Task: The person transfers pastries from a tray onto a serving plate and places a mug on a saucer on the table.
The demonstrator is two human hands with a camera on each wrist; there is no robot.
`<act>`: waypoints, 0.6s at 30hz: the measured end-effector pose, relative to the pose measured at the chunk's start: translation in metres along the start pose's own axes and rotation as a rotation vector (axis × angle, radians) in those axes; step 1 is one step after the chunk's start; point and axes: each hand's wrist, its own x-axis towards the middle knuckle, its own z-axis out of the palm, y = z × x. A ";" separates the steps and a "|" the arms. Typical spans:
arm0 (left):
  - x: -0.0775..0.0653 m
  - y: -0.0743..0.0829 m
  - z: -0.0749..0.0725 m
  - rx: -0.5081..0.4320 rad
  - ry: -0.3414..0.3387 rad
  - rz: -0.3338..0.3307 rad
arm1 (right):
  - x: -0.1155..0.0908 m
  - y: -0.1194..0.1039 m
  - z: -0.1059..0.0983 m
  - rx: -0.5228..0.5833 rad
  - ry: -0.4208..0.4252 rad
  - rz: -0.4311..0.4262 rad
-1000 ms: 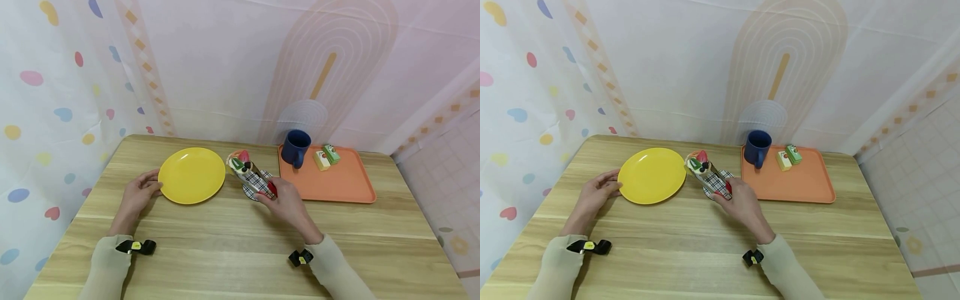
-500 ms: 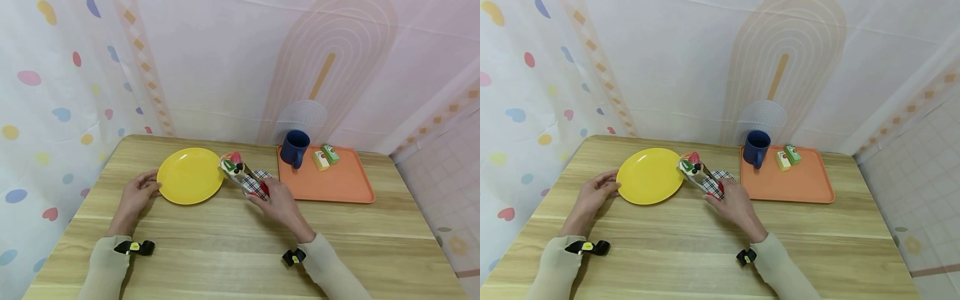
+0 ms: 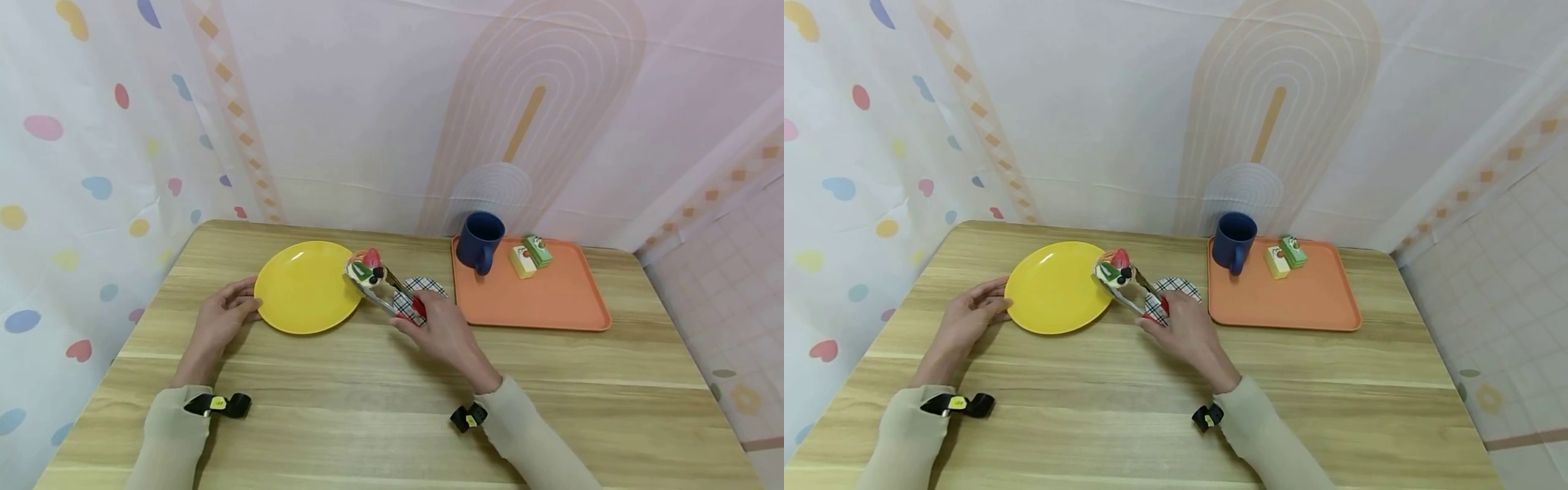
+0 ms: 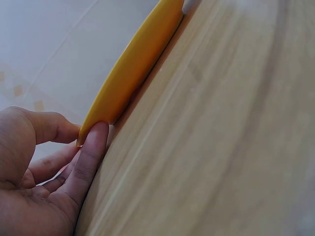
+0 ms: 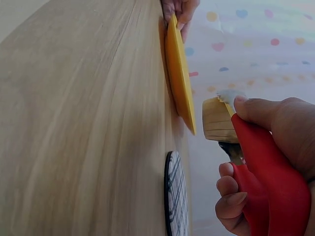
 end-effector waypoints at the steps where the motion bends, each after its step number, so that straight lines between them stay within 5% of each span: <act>1: 0.000 0.000 0.000 0.000 0.000 0.000 | 0.001 -0.001 0.001 0.004 -0.003 -0.003; 18: -0.001 0.000 0.000 -0.010 -0.003 0.005 | 0.014 -0.020 0.014 -0.007 -0.037 -0.014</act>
